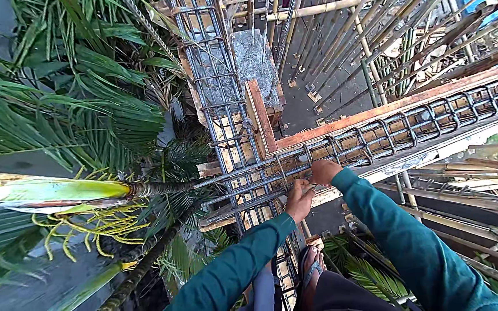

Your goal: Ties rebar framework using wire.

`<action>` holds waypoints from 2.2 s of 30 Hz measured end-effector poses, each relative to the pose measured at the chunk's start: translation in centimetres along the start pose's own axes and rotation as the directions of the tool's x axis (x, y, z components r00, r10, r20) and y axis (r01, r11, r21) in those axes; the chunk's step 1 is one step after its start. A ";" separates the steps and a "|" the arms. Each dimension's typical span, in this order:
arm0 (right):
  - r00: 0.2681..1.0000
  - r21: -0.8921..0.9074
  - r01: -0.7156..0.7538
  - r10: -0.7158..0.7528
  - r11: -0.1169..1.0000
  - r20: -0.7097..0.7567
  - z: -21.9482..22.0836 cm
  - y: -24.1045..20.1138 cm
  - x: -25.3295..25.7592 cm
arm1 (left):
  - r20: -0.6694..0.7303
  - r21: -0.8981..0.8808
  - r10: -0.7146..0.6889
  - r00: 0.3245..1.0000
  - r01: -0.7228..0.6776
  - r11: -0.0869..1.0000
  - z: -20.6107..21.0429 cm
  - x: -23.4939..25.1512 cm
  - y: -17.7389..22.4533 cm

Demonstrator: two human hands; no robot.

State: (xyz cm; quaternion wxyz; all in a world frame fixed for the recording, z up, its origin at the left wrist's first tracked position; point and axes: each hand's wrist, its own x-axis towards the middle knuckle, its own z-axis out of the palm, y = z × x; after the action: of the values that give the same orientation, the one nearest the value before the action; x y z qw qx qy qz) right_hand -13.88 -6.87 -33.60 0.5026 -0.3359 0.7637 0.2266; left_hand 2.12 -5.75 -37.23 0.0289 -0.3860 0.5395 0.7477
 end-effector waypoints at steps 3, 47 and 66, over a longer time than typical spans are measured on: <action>0.993 -0.084 0.104 -0.108 0.991 -0.048 0.5 1.3 0.2 | 0.027 0.135 -0.134 0.991 0.129 0.982 -0.8 0.0 1.1; 0.555 -0.003 0.371 -0.224 0.929 -0.801 9.2 6.0 -4.6 | -0.476 0.373 0.165 0.864 0.028 0.927 -13.0 -9.1 1.0; 0.783 -0.238 0.192 -0.295 0.952 -0.548 8.6 3.9 -1.7 | -0.336 0.749 0.202 0.920 0.131 0.650 -13.2 -10.0 -5.0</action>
State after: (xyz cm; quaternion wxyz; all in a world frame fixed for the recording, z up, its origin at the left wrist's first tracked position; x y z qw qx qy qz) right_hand -11.02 2.11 -35.42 0.2420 -0.5261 0.8077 0.1109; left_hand 18.64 -10.88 -36.69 0.0646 -0.4679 0.8042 0.3608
